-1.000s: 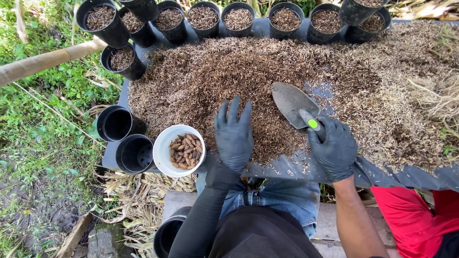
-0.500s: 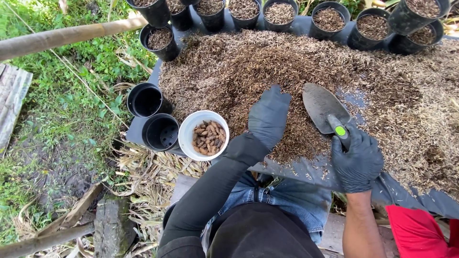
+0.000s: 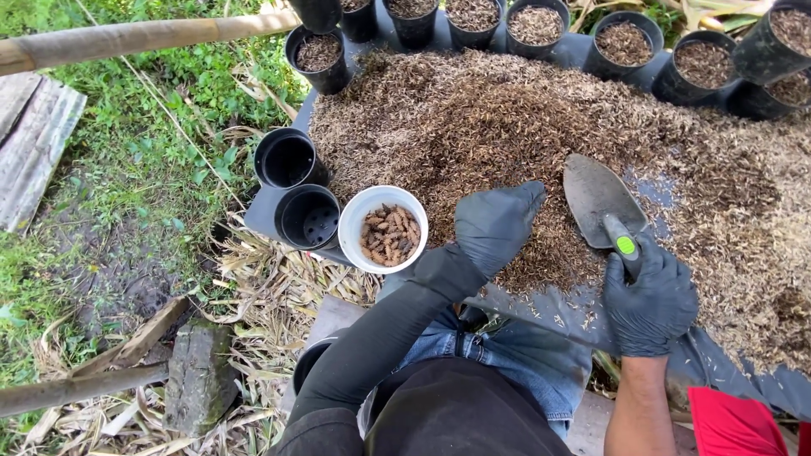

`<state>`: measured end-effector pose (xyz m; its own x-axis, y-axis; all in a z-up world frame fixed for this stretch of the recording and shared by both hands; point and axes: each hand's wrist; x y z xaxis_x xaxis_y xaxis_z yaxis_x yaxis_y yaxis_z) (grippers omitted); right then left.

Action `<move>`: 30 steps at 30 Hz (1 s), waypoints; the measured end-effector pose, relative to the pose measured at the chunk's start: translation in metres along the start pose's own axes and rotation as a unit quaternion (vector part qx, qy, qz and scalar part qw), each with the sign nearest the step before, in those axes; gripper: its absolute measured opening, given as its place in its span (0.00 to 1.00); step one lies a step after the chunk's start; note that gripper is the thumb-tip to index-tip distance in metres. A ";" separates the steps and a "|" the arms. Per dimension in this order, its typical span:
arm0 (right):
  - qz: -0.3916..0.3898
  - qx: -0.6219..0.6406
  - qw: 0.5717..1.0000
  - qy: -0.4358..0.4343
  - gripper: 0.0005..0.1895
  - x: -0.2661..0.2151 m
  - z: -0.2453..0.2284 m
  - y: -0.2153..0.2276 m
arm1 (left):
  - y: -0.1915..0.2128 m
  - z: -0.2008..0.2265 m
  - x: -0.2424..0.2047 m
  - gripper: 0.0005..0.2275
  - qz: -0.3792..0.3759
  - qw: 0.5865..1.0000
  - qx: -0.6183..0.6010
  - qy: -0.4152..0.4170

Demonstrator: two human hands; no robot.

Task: The person fills small black plastic pots with a soil mixture from a pile on a table using a trowel and their gloved hands, then places small pieces of organic matter into the filled pots.

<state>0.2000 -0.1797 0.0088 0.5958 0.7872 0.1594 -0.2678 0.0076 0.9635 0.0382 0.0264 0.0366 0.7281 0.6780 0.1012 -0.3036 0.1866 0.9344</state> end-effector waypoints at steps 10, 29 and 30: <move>-0.016 0.019 1.000 -0.009 0.23 0.001 -0.001 -0.002 | 0.174 -0.063 -0.076 0.17 0.164 0.935 -0.306 -0.078; 0.058 -0.019 0.998 0.013 0.22 -0.001 0.004 -0.012 | 0.144 -0.177 -0.177 0.12 0.047 0.974 -0.137 0.173; 0.072 -0.009 0.997 0.021 0.22 -0.001 0.004 -0.011 | 0.142 -0.177 -0.180 0.09 0.053 0.983 -0.096 0.149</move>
<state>0.2051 -0.1829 -0.0012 0.5189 0.8057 0.2857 -0.3611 -0.0963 0.9275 -0.2451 0.0570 0.0908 0.4826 0.8736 0.0631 -0.4985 0.2147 0.8399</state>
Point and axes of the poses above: each hand's wrist, its own x-axis towards the middle knuckle, its own y-axis out of the back of the hand, z = x × y, and after that the axes turned 13 degrees about -z, right-handed
